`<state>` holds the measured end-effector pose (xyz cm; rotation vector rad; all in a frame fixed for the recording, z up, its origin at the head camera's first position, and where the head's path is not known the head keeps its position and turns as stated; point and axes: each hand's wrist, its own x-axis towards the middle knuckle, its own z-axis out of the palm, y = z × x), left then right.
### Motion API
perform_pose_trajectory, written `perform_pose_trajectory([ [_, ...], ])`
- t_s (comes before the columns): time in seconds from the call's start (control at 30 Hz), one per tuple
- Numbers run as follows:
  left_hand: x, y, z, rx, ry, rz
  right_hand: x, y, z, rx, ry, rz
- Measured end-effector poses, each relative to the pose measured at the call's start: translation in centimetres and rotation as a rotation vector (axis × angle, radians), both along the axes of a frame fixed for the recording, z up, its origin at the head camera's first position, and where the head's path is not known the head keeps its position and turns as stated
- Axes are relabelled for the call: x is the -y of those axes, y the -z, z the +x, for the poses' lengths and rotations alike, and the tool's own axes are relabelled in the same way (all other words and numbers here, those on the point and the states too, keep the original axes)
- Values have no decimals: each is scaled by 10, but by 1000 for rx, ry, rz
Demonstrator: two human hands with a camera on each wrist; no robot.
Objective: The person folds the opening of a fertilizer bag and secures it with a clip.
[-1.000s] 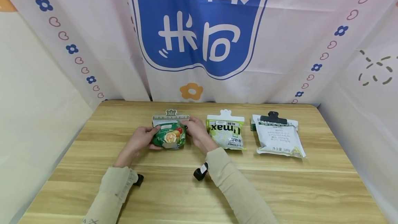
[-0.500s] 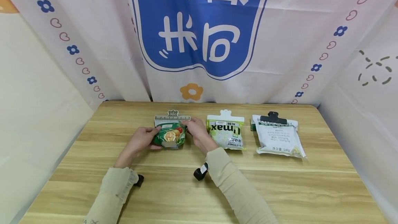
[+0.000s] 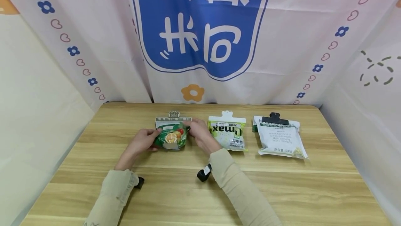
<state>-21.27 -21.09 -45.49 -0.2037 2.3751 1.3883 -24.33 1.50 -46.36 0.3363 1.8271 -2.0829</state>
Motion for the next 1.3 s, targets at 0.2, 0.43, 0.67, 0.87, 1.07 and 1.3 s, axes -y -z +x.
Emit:
perform_pose_trajectory([
  [0.2,4,-4,4,-14,38,-16,-7,-3,6,-9,-8,-28],
  [0.43,14,-18,11,-91,125,-130,-17,-14,20,-42,-44,-46],
  [0.67,14,-45,25,-257,226,-445,-45,-33,42,-100,-158,-122],
  [0.87,8,-64,36,-352,229,-550,-90,-52,63,-146,-178,-69],
  [1.07,7,-70,40,-482,206,-552,-147,-68,77,-240,-176,108],
  [1.3,13,-66,38,-632,232,-549,-221,-73,90,-407,-151,479],
])
